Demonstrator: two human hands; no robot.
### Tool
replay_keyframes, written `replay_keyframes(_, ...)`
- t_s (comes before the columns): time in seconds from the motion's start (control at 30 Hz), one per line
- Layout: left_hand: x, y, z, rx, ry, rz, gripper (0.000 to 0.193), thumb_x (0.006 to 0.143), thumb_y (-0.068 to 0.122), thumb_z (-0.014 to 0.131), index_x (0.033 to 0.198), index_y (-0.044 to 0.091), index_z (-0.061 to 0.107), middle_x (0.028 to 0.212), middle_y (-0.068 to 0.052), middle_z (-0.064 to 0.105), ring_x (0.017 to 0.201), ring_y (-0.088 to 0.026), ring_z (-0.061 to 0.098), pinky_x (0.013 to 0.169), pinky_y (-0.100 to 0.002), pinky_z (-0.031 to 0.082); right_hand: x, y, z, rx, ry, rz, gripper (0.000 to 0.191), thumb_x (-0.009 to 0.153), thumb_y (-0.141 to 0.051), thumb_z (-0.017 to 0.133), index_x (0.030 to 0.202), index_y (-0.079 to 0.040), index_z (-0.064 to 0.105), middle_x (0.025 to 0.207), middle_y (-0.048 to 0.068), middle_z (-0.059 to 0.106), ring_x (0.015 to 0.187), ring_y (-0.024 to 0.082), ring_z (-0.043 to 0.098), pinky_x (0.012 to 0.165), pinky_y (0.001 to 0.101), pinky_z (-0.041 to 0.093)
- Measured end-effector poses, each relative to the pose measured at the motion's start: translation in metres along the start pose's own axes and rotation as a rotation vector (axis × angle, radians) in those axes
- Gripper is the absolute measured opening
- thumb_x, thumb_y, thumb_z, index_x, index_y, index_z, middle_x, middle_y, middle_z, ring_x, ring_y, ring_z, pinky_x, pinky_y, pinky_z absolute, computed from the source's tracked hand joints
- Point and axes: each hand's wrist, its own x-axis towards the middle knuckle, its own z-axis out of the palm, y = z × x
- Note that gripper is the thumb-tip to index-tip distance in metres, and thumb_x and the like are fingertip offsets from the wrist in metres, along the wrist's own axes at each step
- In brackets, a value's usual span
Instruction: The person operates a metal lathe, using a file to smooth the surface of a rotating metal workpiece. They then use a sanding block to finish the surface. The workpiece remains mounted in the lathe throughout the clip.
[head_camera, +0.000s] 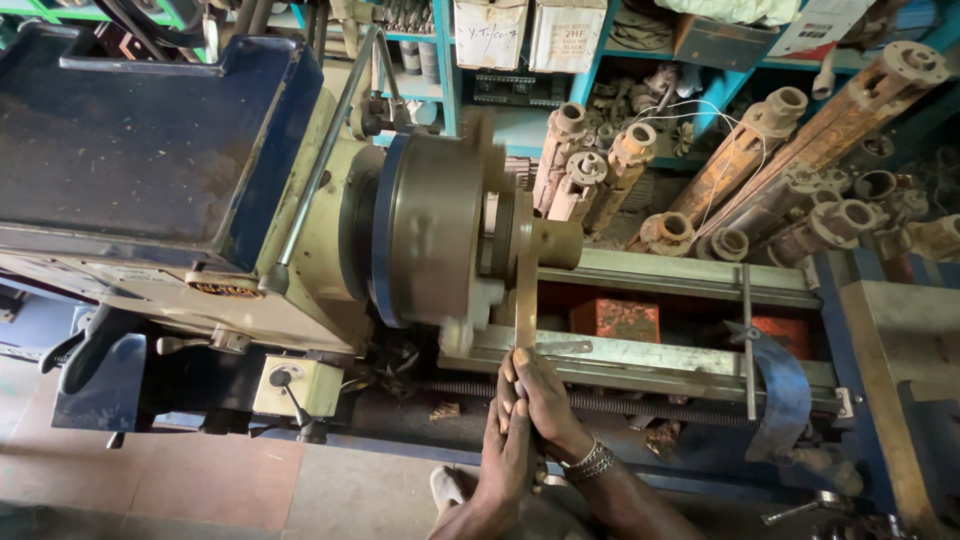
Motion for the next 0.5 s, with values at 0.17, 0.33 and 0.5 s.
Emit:
replay_keyframes(0.17,0.0007,-0.0023,-0.0023,0.027,0.04,-0.105,0.058,0.102,0.033,0.052,0.152,0.007,0.04,0.14,-0.013,0.057,0.128,-0.019,0.053,0.107,-0.034,0.043,0.0018,-0.0022,0.0005,0.012,0.006,0.028,0.043,0.109,-0.043,0.039,0.088,-0.006,0.046,0.061,0.005,0.05,0.048,0.016,0.053,0.043,0.0312,0.051)
replay_keyframes(0.33,0.005,-0.0069,-0.0042,0.045,0.023,-0.057,0.057,0.102,0.035,0.053,0.149,0.006,0.039,0.138,-0.01,0.057,0.127,-0.016,0.053,0.106,-0.032,0.043,0.0022,-0.0038,0.0009,0.007,0.009,0.02,0.043,0.11,-0.043,0.04,0.088,-0.006,0.047,0.06,0.006,0.05,0.046,0.016,0.053,0.042,0.0311,0.05)
replay_keyframes(0.5,0.0042,-0.0036,-0.0048,0.063,0.065,-0.182,0.056,0.1,0.038,0.053,0.147,0.009,0.041,0.13,-0.01,0.061,0.119,-0.017,0.058,0.1,-0.033,0.048,0.0048,-0.0045,-0.0005,0.029,-0.026,0.002,0.042,0.11,-0.041,0.04,0.088,-0.006,0.047,0.061,0.006,0.051,0.047,0.016,0.054,0.043,0.0318,0.052)
